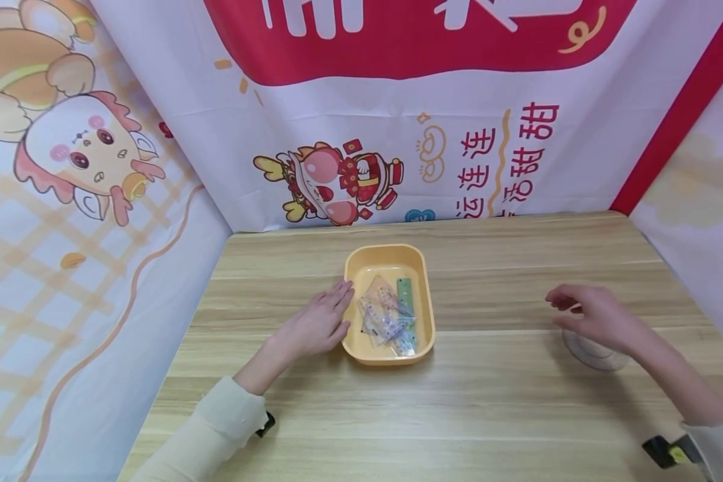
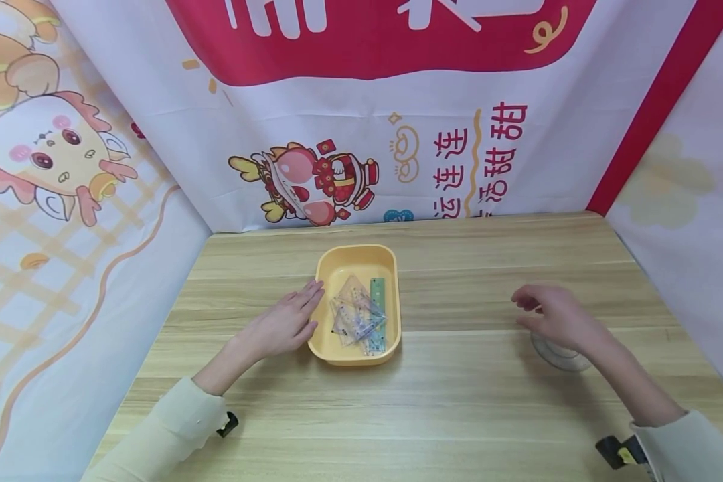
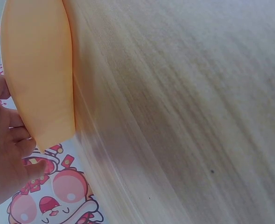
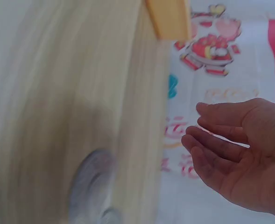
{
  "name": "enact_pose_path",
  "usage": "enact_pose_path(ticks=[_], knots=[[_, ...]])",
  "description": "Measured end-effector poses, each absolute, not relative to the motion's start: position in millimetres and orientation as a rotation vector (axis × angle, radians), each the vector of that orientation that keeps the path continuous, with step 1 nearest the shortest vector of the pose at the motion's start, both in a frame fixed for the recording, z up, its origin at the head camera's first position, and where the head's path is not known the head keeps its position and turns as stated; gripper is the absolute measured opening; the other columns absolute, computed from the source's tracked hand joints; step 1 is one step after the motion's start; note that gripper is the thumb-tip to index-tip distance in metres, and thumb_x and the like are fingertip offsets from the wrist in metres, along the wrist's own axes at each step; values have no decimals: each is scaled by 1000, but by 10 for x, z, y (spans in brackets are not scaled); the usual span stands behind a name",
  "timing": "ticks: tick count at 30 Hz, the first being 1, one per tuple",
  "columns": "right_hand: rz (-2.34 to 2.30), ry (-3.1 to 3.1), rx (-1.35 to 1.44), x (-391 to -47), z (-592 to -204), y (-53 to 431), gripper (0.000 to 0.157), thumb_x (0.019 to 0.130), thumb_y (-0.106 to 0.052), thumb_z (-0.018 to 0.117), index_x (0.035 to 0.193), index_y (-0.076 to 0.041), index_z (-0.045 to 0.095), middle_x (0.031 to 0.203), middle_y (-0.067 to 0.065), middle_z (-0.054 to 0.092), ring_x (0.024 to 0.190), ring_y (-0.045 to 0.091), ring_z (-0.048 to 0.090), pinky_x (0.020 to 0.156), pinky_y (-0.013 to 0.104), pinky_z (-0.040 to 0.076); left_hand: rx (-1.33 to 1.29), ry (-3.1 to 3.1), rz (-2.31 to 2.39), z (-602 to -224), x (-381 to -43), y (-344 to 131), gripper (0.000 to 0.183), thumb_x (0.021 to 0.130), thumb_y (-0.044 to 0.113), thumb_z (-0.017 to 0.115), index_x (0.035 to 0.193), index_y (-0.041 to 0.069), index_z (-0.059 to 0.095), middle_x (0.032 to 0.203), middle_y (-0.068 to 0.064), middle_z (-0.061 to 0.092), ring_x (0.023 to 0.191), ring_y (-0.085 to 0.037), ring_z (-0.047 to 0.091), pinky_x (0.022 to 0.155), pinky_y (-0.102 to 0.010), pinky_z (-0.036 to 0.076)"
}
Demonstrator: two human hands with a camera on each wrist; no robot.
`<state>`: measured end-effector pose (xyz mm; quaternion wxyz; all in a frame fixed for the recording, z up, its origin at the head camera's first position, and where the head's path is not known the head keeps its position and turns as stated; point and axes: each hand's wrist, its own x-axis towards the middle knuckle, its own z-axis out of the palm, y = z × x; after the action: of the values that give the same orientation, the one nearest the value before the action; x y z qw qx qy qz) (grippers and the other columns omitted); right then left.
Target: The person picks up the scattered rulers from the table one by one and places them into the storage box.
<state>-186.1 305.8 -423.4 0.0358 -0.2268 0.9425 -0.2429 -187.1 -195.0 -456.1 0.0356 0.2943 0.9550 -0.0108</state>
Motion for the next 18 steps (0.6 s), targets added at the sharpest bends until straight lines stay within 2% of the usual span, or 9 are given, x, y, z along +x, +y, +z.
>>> enact_pose_path(ticks=[6,12,18], knots=[[-571,2878,-607,-1872,-4472,3297,42,80,-10,79,115,8,65,104,21,71,94,35,68,79,52,58,892,2930,-20,-4565,-1872,-1954,65,103,36,45,156,1,29,166,-13,21,155,-27,19,120,-53,32],[-367,2901,-681,-1860,-4698,3466,55,66,-11,88,111,9,65,100,22,70,92,39,67,78,54,56,879,2929,-16,-4560,-1868,-1954,65,103,35,45,156,2,29,166,-13,21,155,-26,19,120,-52,32],[-305,2918,-688,-1837,-4778,3495,58,61,-14,93,107,8,66,99,25,66,89,39,65,76,54,55,863,2929,-10,-4565,-1858,-1957,66,103,37,45,157,3,27,167,-12,19,155,-25,17,121,-52,31]])
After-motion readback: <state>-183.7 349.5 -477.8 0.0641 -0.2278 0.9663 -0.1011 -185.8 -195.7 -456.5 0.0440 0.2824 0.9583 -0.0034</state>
